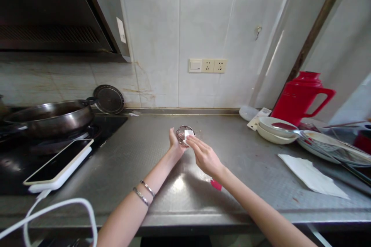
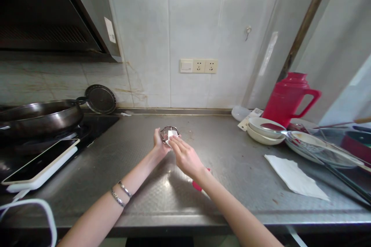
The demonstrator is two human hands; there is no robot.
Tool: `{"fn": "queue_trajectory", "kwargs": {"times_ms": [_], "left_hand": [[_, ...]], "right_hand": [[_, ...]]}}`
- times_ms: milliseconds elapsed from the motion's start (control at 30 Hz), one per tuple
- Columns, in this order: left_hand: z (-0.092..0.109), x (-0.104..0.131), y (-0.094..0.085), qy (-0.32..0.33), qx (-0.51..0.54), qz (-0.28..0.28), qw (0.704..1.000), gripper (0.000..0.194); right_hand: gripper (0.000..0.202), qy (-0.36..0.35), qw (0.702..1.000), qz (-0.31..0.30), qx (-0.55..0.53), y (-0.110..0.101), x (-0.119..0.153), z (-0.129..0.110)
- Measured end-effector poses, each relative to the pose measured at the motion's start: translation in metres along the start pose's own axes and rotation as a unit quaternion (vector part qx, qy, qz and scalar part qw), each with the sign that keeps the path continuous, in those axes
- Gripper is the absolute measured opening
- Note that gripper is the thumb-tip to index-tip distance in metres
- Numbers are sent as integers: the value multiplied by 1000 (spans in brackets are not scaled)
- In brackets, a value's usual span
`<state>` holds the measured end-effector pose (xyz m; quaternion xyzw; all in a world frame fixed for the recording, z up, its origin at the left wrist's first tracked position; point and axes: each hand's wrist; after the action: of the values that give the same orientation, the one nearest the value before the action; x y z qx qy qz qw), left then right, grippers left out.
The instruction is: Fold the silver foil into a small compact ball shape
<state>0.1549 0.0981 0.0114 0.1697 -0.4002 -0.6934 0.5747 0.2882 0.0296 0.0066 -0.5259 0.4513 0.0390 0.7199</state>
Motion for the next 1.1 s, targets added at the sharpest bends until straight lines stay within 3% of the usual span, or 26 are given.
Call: {"fn": "queue_trajectory", "kwargs": {"times_ms": [67,233,533,800,1100], "left_hand": [[-1,0,2,46,-3,22,999,61],[-3,1,4,75,-14,27,997,59],[-6,5,5,52,-59,-9,997,70],[-6,13,11,20,-123,-33,992,69],[-6,11,10,21,-173,-90,981,75]], "right_hand": [[52,-7,1000,-2,6,2,-2,-3],[48,-59,998,-14,20,4,-5,-2],[41,-128,990,-44,51,-1,-12,11],[34,-208,974,-72,58,-14,-26,44],[35,-174,979,-99,42,-28,-35,63]]}}
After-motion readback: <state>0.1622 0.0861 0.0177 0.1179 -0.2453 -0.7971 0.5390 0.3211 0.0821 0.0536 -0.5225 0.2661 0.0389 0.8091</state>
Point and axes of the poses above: each hand's wrist, its own x-axis away from the middle knuckle, its own y-axis out of the palm, z = x × y, and after that the axes turned 6 degrees about -z, right-handed
